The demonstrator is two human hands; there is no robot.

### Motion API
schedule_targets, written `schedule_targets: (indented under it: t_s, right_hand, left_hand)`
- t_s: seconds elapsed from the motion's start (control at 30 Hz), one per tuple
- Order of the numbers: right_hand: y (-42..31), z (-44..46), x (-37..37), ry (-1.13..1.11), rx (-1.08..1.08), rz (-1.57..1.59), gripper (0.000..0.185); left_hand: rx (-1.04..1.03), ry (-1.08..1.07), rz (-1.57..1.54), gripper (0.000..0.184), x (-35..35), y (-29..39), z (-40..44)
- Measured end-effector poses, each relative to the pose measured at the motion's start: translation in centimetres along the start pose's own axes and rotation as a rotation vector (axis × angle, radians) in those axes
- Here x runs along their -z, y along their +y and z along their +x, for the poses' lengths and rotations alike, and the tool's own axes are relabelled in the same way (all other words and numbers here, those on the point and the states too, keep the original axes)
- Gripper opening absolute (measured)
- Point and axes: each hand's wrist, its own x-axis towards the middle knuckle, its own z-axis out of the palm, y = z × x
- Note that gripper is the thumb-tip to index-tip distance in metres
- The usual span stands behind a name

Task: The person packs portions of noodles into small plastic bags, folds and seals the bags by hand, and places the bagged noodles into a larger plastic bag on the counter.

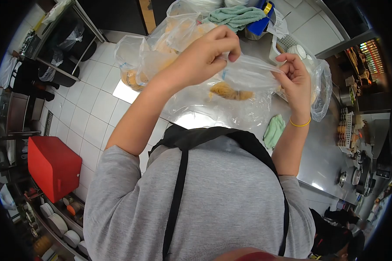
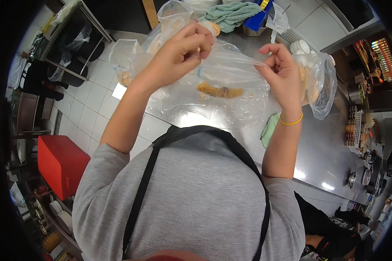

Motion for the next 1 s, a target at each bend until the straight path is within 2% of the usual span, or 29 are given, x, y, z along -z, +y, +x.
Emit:
schedule_targets:
  t_s: [0.03, 0.07, 0.13, 0.33, 0.6, 0.7, 0.77, 0.8, 0.83, 0.87, 0.93, 0.97, 1.0]
  right_hand:
    - [0.0, 0.1, 0.1, -0.025, 0.000, -0.066, 0.018]
    - [0.0, 0.3, 0.2, -0.051, 0.002, -0.131, 0.020]
    - [0.1, 0.6, 0.3, -0.039, 0.008, -0.168, 0.020]
    - [1.1, 1.1, 0.3, -0.032, -0.008, -0.263, 0.018]
    - [1.2, 1.5, 0.4, -0.052, -0.005, -0.265, 0.016]
    - [0.4, 1.6, 0.2, -0.118, -0.083, -0.393, 0.019]
    - [-0.3, 2.1, -1.7, -0.050, 0.283, -0.490, 0.021]
    - [-0.8, 2.5, -3.1, -0.057, 0.289, -0.480, 0.021]
    - [-1.4, 2.8, -4.8, -0.128, 0.383, -0.377, 0.020]
    - [-1.8, 3.0, -6.5, -0.197, 0.472, -0.274, 0.020]
    - [-2.0, 3.3, -9.8, -0.474, 0.474, -0.245, 0.017]
    - [-1.4, 3.8, -11.3, -0.481, 0.476, -0.243, 0.017]
    - [-0.4, 4.5, -13.0, -0.521, 0.464, -0.265, 0.018]
  left_hand:
    - [-0.116, -0.012, 0.208, 0.021, 0.4, 0.1, 0.3]
    - [-0.118, -0.011, 0.210, 0.021, 0.3, -0.1, 0.5]
    - [-0.061, 0.016, 0.420, 0.023, -0.2, -0.4, 0.8]
    - [0.002, 0.025, 0.399, 0.041, -1.0, -0.4, 0.8]
    - [0.015, 0.066, 0.376, 0.041, -1.3, -0.7, 0.6]
    - [0.014, 0.092, 0.325, 0.041, -2.5, -1.5, -0.1]
    - [0.022, 0.119, 0.298, 0.041, -4.1, -2.5, -1.2]
    - [0.130, 0.108, 0.161, 0.038, -5.0, -2.9, -1.8]
    - [0.236, 0.098, 0.022, 0.035, -5.4, -3.1, -2.4]
    - [0.240, 0.103, 0.027, 0.035, -5.4, -3.1, -3.0]
    - [0.464, 0.023, -0.236, 0.024, -5.3, -2.8, -4.3]
    - [0.467, 0.030, -0.236, 0.024, -4.6, -2.5, -5.3]
    - [0.330, 0.062, -0.028, 0.020, -3.3, -2.2, -6.6]
